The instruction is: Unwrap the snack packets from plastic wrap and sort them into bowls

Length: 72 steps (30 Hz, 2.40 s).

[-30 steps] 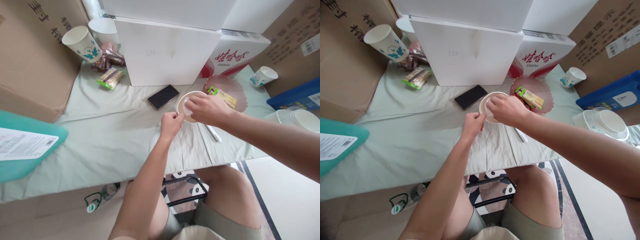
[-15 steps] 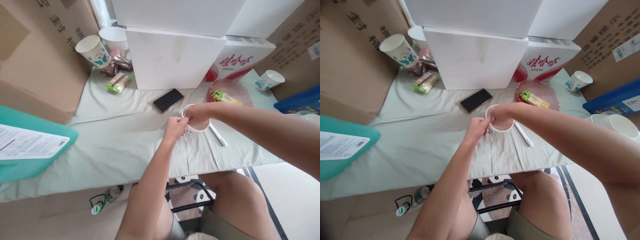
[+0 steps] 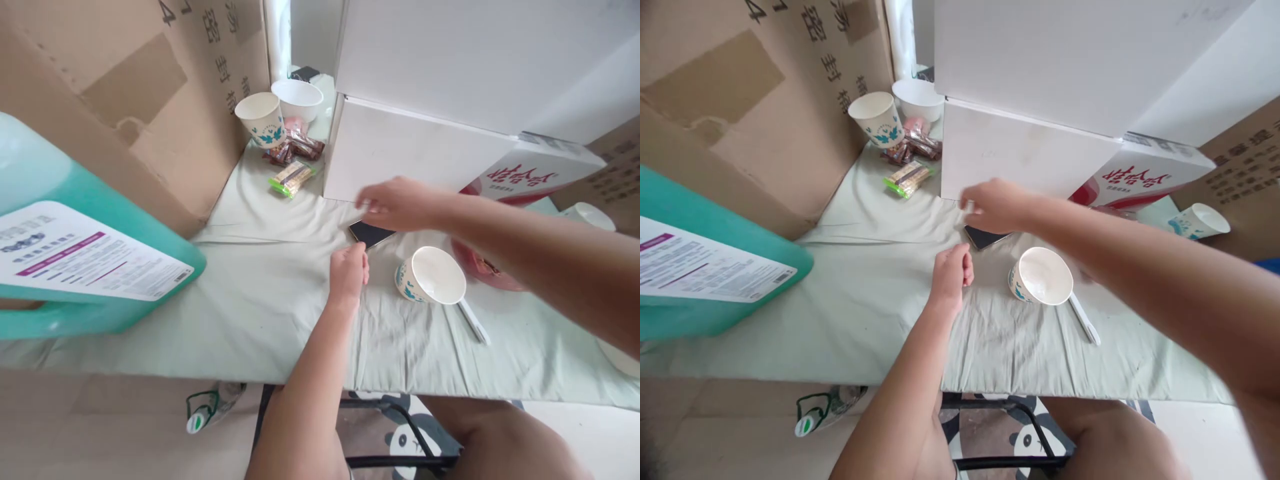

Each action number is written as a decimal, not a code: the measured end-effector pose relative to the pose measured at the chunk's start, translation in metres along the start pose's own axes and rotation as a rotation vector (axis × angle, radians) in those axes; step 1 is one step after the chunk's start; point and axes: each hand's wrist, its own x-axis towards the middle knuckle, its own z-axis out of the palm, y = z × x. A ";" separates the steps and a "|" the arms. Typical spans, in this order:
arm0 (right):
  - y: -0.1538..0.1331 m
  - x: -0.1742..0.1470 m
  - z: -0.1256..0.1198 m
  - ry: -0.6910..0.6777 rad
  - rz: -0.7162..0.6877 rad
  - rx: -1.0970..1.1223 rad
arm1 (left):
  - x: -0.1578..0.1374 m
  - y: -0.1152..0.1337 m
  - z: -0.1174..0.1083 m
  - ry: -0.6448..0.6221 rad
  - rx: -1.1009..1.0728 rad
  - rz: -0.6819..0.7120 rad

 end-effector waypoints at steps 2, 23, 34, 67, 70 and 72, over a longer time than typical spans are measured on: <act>-0.036 0.046 0.002 0.063 -0.101 0.107 | 0.004 0.006 -0.007 0.082 -0.086 0.013; -0.077 -0.098 0.129 0.187 -0.011 0.259 | -0.024 0.023 -0.032 0.358 -0.199 0.414; -0.036 -0.219 0.212 0.498 -0.035 0.402 | -0.049 -0.066 0.003 -0.091 1.214 0.566; -0.030 -0.220 0.215 1.039 0.085 0.426 | -0.060 -0.085 0.040 -0.234 0.247 0.103; -0.036 -0.223 0.207 1.127 -0.073 0.288 | -0.072 -0.085 0.043 -0.376 0.121 -0.074; -0.041 -0.229 0.199 1.124 -0.217 0.283 | -0.076 -0.080 0.039 -0.429 0.040 -0.172</act>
